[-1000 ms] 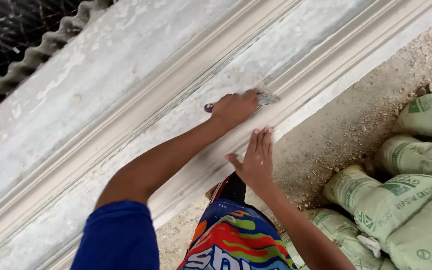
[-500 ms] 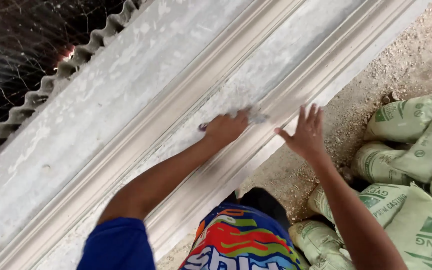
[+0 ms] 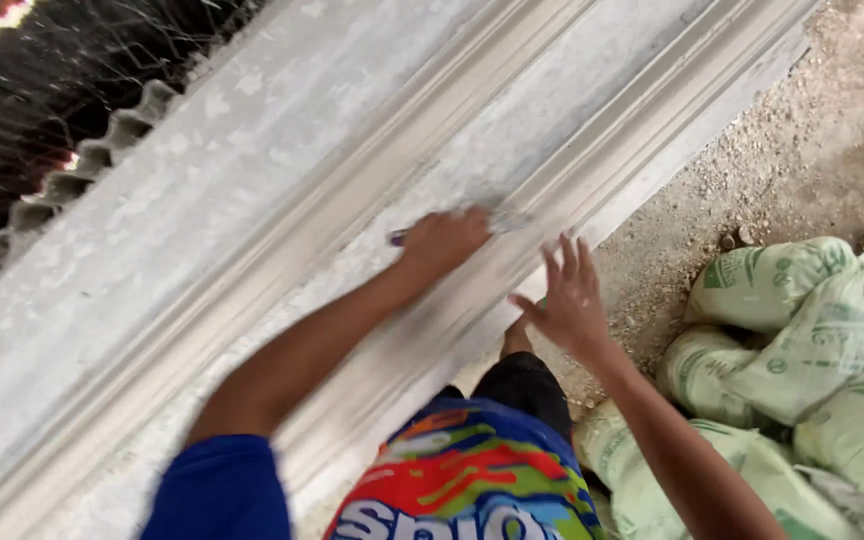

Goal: Cleaning excess plaster or gypsum from decorative moldings using a small scraper to refine the edges and surfaces.

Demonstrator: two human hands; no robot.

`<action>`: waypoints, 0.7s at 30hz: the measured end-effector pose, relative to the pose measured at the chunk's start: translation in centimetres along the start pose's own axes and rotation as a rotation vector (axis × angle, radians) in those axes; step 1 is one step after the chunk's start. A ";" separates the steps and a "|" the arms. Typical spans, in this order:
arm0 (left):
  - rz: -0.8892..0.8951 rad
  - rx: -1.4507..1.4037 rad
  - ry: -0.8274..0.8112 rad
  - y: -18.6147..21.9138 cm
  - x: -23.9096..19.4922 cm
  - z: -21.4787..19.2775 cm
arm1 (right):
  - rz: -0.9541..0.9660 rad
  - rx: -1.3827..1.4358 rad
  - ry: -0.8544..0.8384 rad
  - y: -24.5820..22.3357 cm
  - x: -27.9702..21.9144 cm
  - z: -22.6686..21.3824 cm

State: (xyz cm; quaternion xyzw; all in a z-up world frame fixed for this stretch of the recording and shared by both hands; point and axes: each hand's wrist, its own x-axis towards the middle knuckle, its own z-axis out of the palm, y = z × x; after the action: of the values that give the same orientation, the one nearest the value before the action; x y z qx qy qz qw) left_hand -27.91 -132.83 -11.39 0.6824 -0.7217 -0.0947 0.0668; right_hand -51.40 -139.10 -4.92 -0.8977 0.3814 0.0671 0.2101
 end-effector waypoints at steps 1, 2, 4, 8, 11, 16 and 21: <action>-0.020 -0.007 -0.011 0.5 -1.7 -1.1 | -0.013 0.002 -0.020 2.8 1.2 -1.7; -0.029 0.019 -0.113 0.6 -3.2 -2.7 | 0.029 0.052 0.032 5.3 3.0 -3.5; -0.042 0.053 -0.205 0.8 -1.8 -3.6 | 0.061 0.102 0.096 10.3 7.0 -6.0; -0.044 0.191 0.049 1.4 12.5 4.5 | 0.187 0.077 -0.002 17.3 14.0 -8.7; -0.053 0.150 0.055 1.5 18.9 6.2 | 0.152 0.032 -0.075 17.9 16.6 -9.1; -0.015 0.232 0.034 1.9 15.5 1.0 | 0.094 0.078 -0.085 17.8 16.9 -9.1; -0.004 0.370 0.280 3.3 28.3 3.5 | -0.013 0.084 0.035 18.9 17.4 -6.2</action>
State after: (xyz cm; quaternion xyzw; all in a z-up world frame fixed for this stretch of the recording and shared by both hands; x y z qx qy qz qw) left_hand -33.62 -160.73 -15.01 0.6909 -0.7091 0.1349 0.0398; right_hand -52.92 -164.92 -10.40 -0.8916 0.3816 0.0340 0.2413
